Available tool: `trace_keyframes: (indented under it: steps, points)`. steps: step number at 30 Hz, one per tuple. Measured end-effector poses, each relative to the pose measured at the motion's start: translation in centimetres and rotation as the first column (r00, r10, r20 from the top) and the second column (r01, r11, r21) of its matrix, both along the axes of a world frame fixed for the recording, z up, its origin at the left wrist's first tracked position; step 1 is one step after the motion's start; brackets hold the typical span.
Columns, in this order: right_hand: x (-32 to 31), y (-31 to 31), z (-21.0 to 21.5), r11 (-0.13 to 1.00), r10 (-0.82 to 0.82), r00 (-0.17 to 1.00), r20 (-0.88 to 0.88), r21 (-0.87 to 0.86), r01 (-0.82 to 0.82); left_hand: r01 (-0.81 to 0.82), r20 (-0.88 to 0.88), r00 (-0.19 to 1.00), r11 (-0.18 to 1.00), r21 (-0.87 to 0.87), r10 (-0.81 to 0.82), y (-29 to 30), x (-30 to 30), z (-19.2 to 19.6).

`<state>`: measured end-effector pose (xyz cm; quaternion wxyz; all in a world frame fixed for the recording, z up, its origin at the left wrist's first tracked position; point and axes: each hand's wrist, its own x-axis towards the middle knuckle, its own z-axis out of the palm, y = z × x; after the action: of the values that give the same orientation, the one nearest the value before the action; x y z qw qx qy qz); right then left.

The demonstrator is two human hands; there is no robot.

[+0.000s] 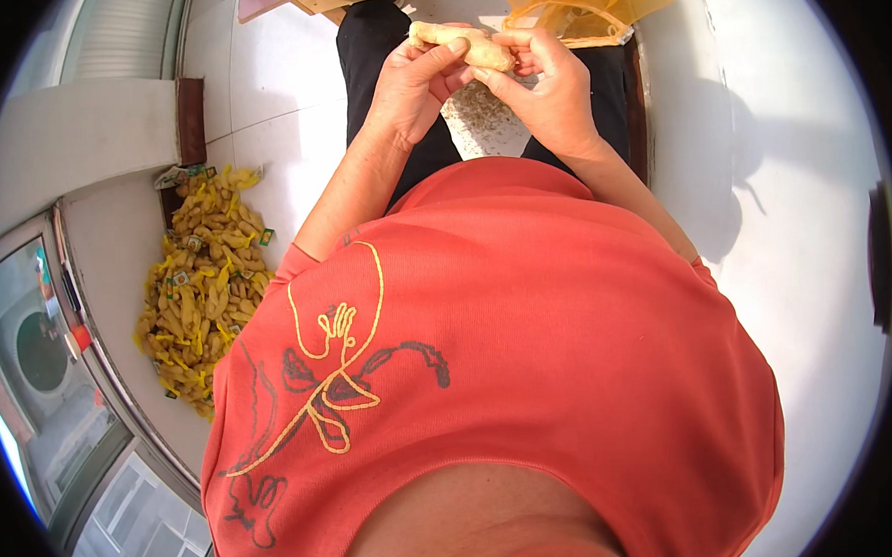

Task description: The person peels ginger by hand, removing the skin and placing the peels on a white surface. They then tie a yellow ribbon around a small packet and place it on a red box before continuing to peel more ginger.

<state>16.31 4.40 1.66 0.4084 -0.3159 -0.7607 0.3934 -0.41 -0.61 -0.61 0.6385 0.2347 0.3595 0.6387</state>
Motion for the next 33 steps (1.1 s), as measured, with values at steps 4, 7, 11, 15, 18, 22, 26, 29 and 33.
trace_keyframes:
  steps: [4, 7, 11, 15, 18, 22, 26, 29, 33]
  points:
    - [0.0, 0.4, -0.5, 0.997, 0.025, 0.997, -0.068, -0.078, -0.031, -0.006, 0.044, 0.999, 1.0, 0.028, 0.005, 0.1, 0.0, -0.3]
    - [0.1, 0.8, -0.6, 0.981, 0.054, 0.987, -0.152, -0.175, -0.081, -0.009, 0.061, 0.998, 0.999, 0.049, 0.006, 0.0, -0.1, 0.0]
    - [0.3, 1.5, -0.2, 0.938, 0.114, 0.969, -0.218, -0.297, -0.177, -0.016, 0.029, 0.999, 0.999, 0.029, 0.015, -0.2, -0.1, 0.8]
    - [1.2, 2.6, 0.1, 0.86, 0.217, 0.961, -0.172, -0.432, -0.272, 0.064, -0.003, 0.998, 0.998, -0.003, -0.064, -0.3, -0.8, 0.8]
    - [1.5, 3.0, 0.3, 0.854, 0.294, 0.952, -0.087, -0.424, -0.302, 0.104, -0.057, 0.993, 0.995, -0.015, -0.104, -0.4, -1.1, 1.1]
    - [1.7, 3.1, 1.0, 0.837, 0.36, 0.933, 0.019, -0.449, -0.313, 0.104, -0.233, 0.967, 0.995, -0.002, -0.102, -0.5, -1.0, 1.2]
    - [1.7, 3.2, 0.9, 0.835, 0.378, 0.923, 0.071, -0.455, -0.308, 0.124, -0.432, 0.897, 0.992, 0.031, -0.099, -0.4, -0.9, 1.5]
    - [1.7, 3.5, 0.4, 0.835, 0.404, 0.909, 0.099, -0.445, -0.323, 0.115, -0.486, 0.871, 0.992, 0.061, -0.07, -0.4, -0.6, 1.7]
    - [1.7, 4.0, -0.1, 0.823, 0.448, 0.885, 0.126, -0.445, -0.353, 0.122, -0.494, 0.866, 0.991, 0.054, -0.079, -0.4, -0.6, 1.7]
